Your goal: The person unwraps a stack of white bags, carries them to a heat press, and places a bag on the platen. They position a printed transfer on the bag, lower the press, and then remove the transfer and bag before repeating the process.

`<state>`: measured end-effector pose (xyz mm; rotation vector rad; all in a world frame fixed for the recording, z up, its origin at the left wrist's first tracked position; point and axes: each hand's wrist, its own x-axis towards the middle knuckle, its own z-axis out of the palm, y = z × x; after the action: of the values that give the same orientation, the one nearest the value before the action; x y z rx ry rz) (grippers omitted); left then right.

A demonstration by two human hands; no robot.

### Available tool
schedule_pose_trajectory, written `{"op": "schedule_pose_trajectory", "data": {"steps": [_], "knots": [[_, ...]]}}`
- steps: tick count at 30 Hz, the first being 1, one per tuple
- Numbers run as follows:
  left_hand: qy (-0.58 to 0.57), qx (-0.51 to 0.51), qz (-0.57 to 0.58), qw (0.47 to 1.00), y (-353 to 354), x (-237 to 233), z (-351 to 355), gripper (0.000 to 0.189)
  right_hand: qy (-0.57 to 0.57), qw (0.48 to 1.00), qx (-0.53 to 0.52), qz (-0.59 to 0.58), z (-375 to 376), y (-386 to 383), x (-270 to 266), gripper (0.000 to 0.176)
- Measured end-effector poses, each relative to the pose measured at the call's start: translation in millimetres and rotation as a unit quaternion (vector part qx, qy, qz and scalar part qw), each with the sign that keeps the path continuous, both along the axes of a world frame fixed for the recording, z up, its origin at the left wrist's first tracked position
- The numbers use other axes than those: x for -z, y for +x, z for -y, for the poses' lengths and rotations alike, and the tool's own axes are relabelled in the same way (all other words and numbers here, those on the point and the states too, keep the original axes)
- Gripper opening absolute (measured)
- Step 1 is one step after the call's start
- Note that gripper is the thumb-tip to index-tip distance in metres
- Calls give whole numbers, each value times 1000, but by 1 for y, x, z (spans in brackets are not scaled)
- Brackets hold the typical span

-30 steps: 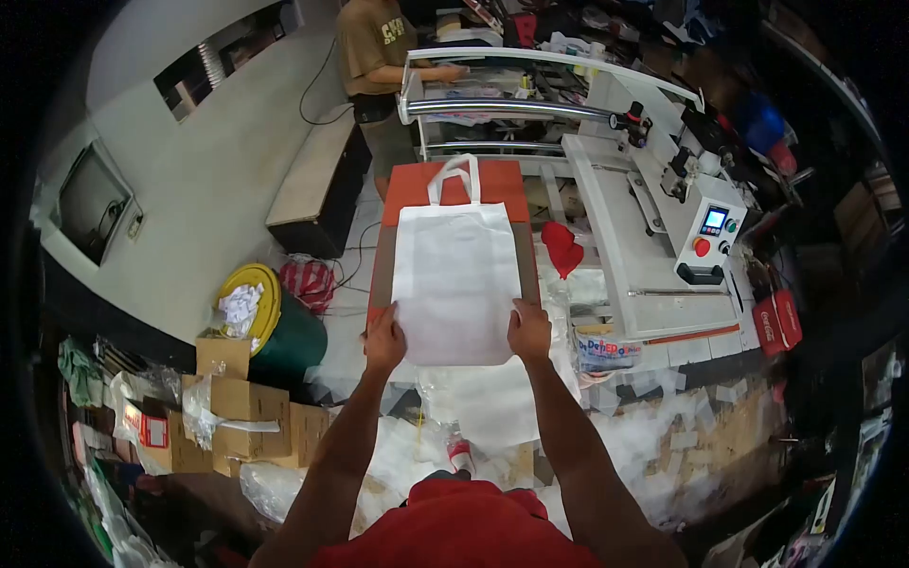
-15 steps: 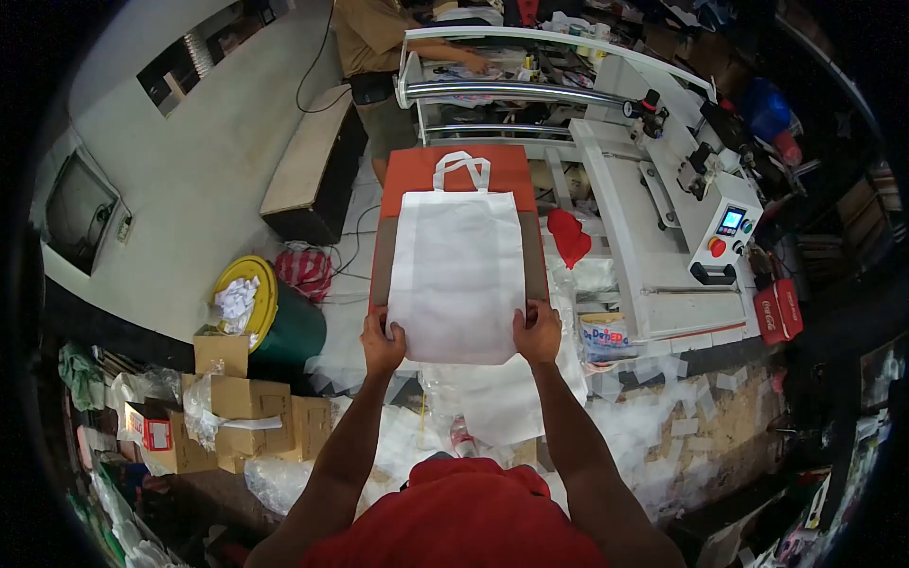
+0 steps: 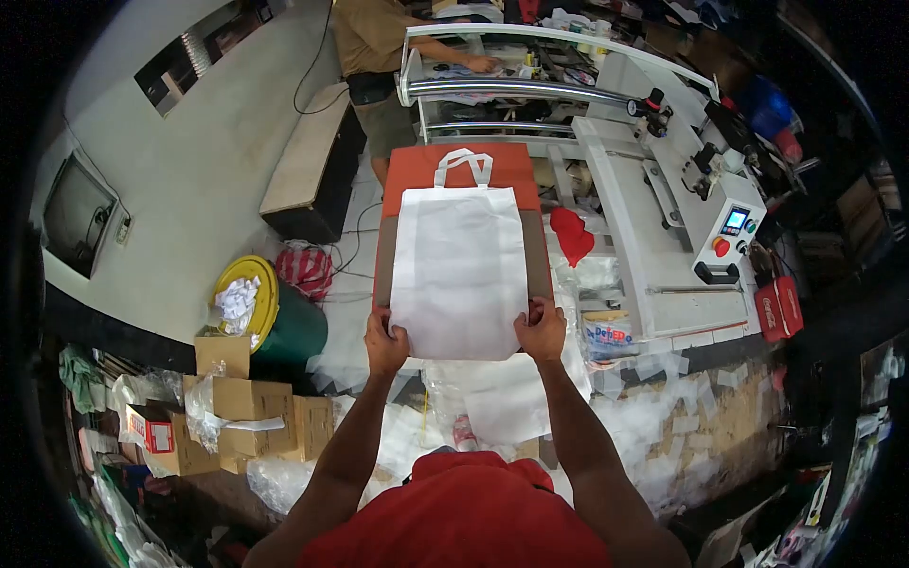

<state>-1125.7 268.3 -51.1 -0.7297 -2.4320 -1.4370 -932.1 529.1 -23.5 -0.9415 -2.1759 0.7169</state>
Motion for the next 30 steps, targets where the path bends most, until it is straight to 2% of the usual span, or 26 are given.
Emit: {"op": "schedule_pose_trajectory", "data": {"steps": [3,5,9,11,15,17,21,26,30], "knots": [[-13,9,22,1000,0,-5,-1,35,18,1000,-1,8,-6,-2,15,36],[-20,7,29,999,2,-6,-1,34,-55,998,-8,-23,-8,-2,17,38],[-37,-7,17,999,8,-16,-1,34,-85,996,15,-18,1,-3,-5,38],[-39,-4,10,999,6,-13,0,33,-19,999,9,29,5,-3,-14,37],[-66,10,38,997,8,-21,3,33,-68,997,-1,19,4,-3,-8,36],[-62,1,31,998,9,-21,2,33,7,1000,3,5,2,-4,-3,34],[-62,-13,-2,998,9,-17,0,33,-1,1000,-12,-4,0,-3,-2,33],[-41,-10,11,999,7,-9,0,34,69,997,-25,-13,-1,-3,0,33],[-49,1,33,998,5,-8,2,33,77,997,-6,-9,0,-6,1,35]]}}
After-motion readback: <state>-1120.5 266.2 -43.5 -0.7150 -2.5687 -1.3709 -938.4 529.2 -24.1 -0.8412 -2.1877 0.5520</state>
